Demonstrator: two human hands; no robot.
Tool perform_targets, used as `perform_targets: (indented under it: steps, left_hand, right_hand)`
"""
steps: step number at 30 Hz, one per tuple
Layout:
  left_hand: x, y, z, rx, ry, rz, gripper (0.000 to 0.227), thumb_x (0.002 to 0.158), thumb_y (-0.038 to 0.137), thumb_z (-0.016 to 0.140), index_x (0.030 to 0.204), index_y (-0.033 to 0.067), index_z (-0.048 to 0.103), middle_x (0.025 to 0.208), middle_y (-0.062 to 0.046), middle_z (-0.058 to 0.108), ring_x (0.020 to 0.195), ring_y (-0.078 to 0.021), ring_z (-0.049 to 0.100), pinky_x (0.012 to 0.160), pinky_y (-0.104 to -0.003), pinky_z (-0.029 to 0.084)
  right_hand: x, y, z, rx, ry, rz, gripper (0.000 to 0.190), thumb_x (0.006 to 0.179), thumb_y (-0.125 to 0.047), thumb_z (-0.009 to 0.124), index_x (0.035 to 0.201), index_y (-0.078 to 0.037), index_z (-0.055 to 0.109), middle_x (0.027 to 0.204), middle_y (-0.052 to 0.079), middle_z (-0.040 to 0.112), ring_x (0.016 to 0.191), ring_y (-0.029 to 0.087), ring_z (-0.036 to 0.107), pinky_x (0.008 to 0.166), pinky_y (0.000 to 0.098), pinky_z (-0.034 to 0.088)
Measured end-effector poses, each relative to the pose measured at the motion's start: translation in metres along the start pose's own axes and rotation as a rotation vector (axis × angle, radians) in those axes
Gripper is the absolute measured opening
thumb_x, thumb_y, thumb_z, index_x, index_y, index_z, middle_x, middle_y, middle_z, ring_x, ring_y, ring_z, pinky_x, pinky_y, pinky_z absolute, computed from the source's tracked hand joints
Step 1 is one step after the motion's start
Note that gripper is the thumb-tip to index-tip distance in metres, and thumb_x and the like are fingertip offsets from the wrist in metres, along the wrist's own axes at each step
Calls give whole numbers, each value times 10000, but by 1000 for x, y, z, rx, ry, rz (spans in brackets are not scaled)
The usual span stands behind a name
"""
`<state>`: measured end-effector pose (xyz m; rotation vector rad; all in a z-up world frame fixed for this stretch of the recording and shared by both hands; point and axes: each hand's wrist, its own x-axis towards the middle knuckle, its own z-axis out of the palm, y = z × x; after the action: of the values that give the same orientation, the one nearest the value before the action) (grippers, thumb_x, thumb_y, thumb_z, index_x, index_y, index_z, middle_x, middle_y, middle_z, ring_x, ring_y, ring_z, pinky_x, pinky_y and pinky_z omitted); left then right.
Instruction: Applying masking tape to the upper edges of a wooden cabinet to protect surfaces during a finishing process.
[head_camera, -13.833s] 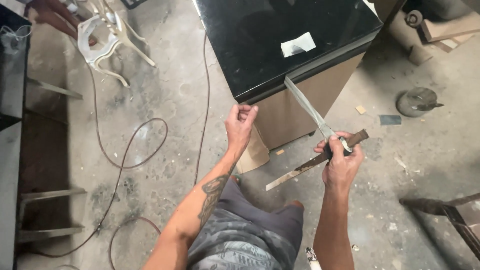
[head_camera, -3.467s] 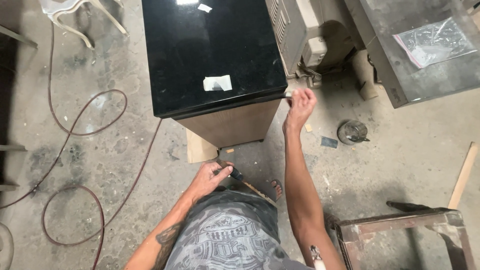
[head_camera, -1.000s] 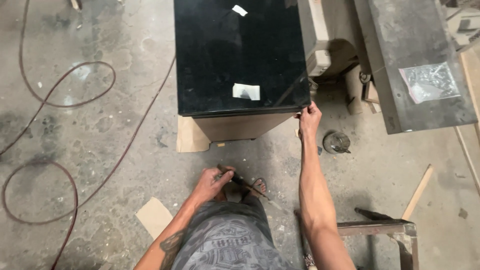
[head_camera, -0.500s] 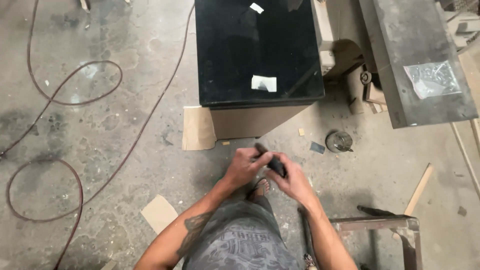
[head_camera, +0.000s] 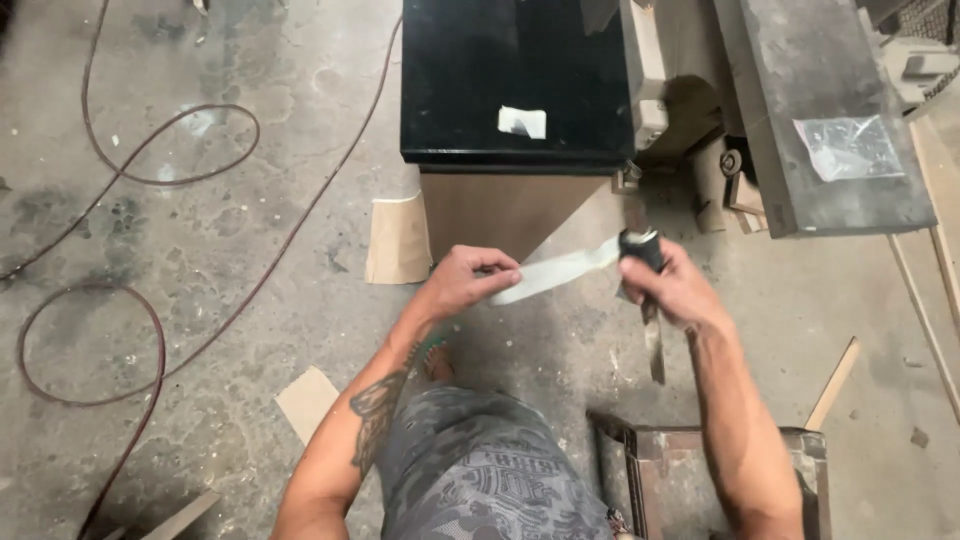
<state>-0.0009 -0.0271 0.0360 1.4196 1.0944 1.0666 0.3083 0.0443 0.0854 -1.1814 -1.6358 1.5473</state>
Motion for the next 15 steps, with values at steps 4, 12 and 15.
perform_targets:
  steps: [4,12,15]
  left_hand:
    - [-11,-18,12,27,48,-51,158,901,239,787,1020,140,818,776,-33,756,802,-71,628,815,-309,560]
    - [-30,-15,22,-18,134,-203,149,921,222,782,1037,136,817,786,-26,763,772,-75,614,767,-289,559]
    - [-32,-1,16,-10,145,-231,139,928,215,776,1033,134,817,765,1,741,760,-65,585,745,-263,541]
  right_hand:
    - [-14,-16,-27,-11,87,-34,289,1048,-228,656,815,-57,632,513,119,604,439,178,619,470,277,457]
    - [-19,33,-72,279,176,16,248,1025,-198,708,856,-32,633,675,168,637,436,200,613,392,295,511]
    - [-22,44,-77,348,138,26,256,1019,-197,703,840,-22,648,676,171,630,402,182,570,355,282,472]
